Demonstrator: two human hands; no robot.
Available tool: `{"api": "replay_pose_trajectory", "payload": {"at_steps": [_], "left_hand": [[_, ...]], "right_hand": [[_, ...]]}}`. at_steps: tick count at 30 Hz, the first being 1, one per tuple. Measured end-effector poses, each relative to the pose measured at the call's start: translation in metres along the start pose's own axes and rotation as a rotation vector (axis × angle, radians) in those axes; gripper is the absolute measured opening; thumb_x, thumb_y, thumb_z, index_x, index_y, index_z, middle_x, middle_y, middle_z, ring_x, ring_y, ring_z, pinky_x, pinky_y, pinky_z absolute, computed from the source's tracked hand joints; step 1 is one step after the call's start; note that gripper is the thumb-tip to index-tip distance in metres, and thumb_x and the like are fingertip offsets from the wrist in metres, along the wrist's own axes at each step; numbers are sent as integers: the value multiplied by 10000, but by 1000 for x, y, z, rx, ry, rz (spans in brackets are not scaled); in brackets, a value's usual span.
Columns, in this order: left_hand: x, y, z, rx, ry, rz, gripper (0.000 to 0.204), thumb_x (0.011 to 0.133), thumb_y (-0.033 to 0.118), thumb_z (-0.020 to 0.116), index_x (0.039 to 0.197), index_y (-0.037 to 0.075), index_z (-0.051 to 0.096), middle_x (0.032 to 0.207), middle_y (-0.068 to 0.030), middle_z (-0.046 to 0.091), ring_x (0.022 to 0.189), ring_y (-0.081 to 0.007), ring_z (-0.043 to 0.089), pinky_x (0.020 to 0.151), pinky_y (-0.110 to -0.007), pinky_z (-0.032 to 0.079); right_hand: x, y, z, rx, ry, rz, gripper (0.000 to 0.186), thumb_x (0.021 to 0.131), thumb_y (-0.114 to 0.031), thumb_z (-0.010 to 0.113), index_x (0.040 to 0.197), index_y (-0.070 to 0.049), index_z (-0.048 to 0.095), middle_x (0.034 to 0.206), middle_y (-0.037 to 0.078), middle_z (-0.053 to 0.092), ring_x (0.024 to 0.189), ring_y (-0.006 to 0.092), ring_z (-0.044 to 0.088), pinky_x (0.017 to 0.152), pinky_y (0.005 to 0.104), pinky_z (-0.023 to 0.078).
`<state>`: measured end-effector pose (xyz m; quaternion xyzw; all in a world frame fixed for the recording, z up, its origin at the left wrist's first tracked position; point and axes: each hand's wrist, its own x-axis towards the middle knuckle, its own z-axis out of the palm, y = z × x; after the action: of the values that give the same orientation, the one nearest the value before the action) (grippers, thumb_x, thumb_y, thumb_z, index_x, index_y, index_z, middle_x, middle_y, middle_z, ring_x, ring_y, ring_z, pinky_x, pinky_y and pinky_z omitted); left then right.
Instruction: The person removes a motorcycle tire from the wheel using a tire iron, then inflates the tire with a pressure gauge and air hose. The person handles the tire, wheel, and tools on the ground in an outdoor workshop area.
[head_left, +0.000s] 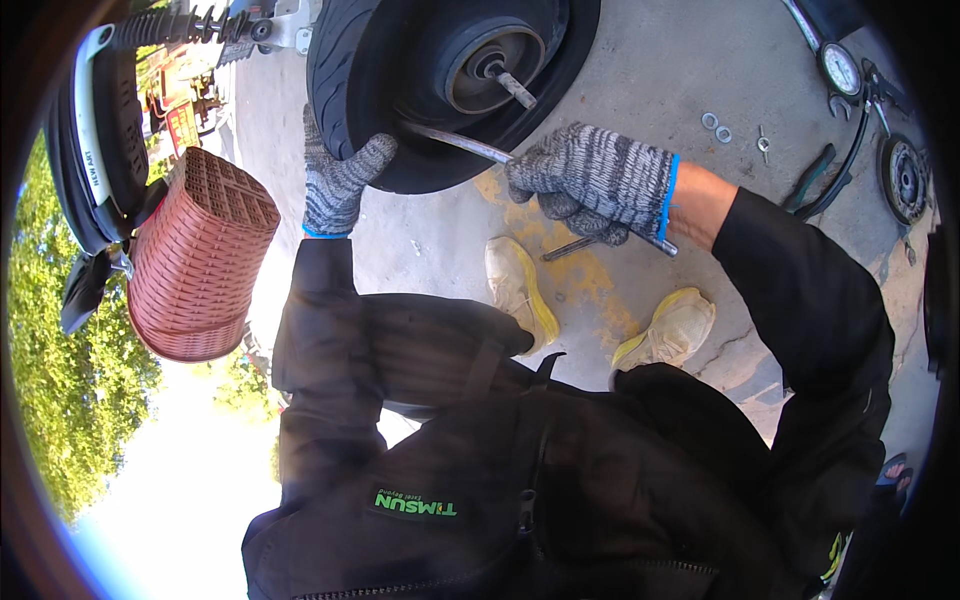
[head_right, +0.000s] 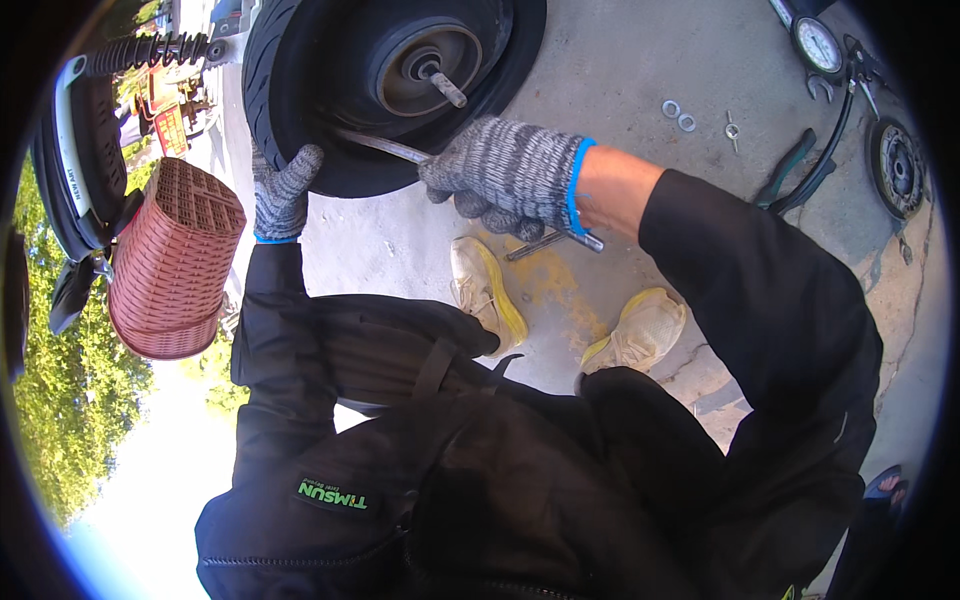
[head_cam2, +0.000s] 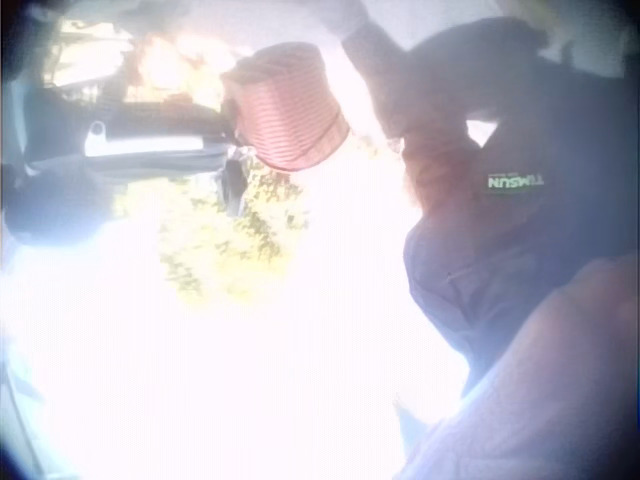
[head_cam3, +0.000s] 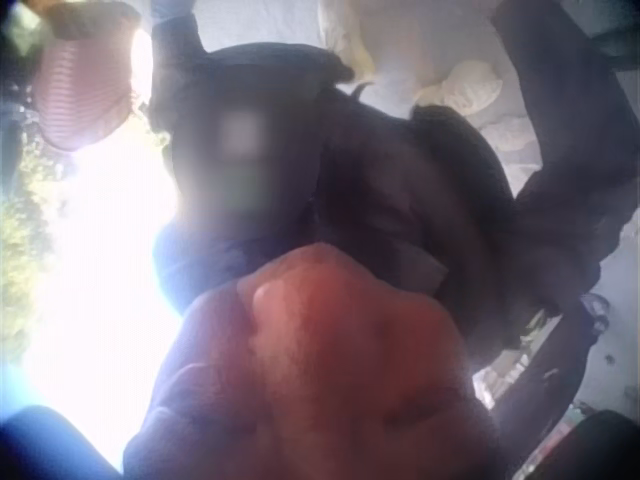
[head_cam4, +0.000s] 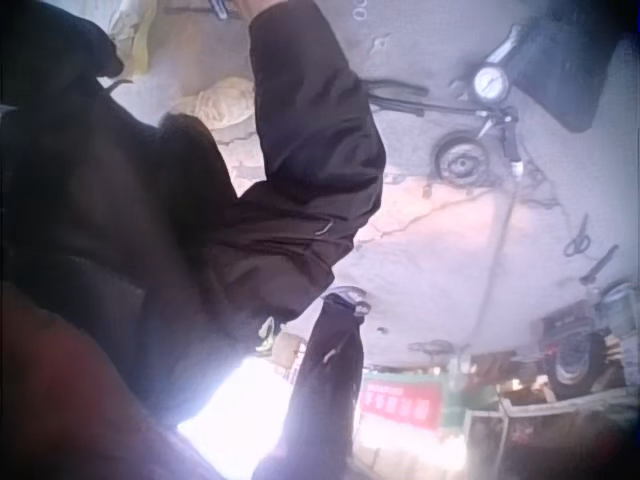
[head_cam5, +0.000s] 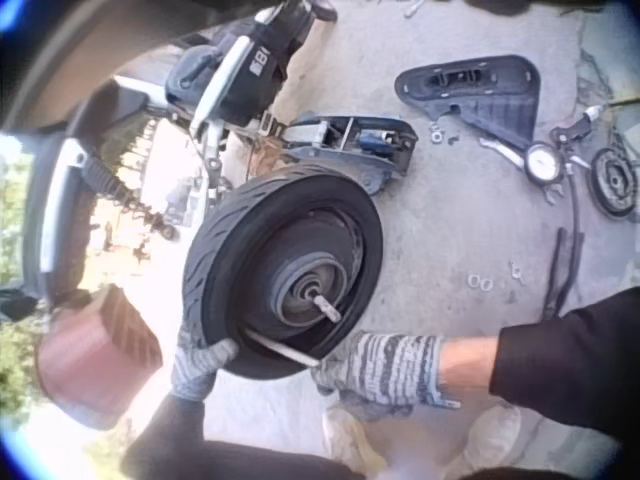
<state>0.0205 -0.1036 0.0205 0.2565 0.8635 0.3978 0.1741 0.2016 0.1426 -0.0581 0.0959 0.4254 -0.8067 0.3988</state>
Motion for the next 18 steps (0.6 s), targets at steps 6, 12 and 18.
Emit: {"api": "replay_pose_trajectory", "payload": {"at_steps": [6, 12, 18], "left_hand": [[19, 10, 14, 120, 50, 135, 922, 693, 247, 903, 1429, -13, 412, 1329, -165, 567, 1212, -273, 561, 1060, -398, 440], [15, 24, 37, 216, 43, 214, 822, 687, 246, 896, 1357, -27, 507, 1274, -198, 603, 1160, -311, 607, 1019, -403, 476], [30, 36, 28, 173, -40, 201, 814, 687, 254, 898, 1358, -15, 525, 1260, -186, 626, 1141, -290, 623, 1004, -391, 490]], "right_hand": [[-9, 36, 3, 468, -242, -132, 314, 986, -344, 614, 1036, -35, 639, 561, -30, 451, 384, 85, 442, 336, 226, 335], [-36, 53, 22, 598, -159, -128, 303, 984, -329, 614, 1095, -51, 656, 623, -51, 458, 420, 59, 417, 364, 236, 312], [-37, 39, -2, 421, -100, -203, 322, 978, -334, 636, 1108, -42, 675, 612, -68, 430, 447, 39, 388, 393, 210, 312]]}}
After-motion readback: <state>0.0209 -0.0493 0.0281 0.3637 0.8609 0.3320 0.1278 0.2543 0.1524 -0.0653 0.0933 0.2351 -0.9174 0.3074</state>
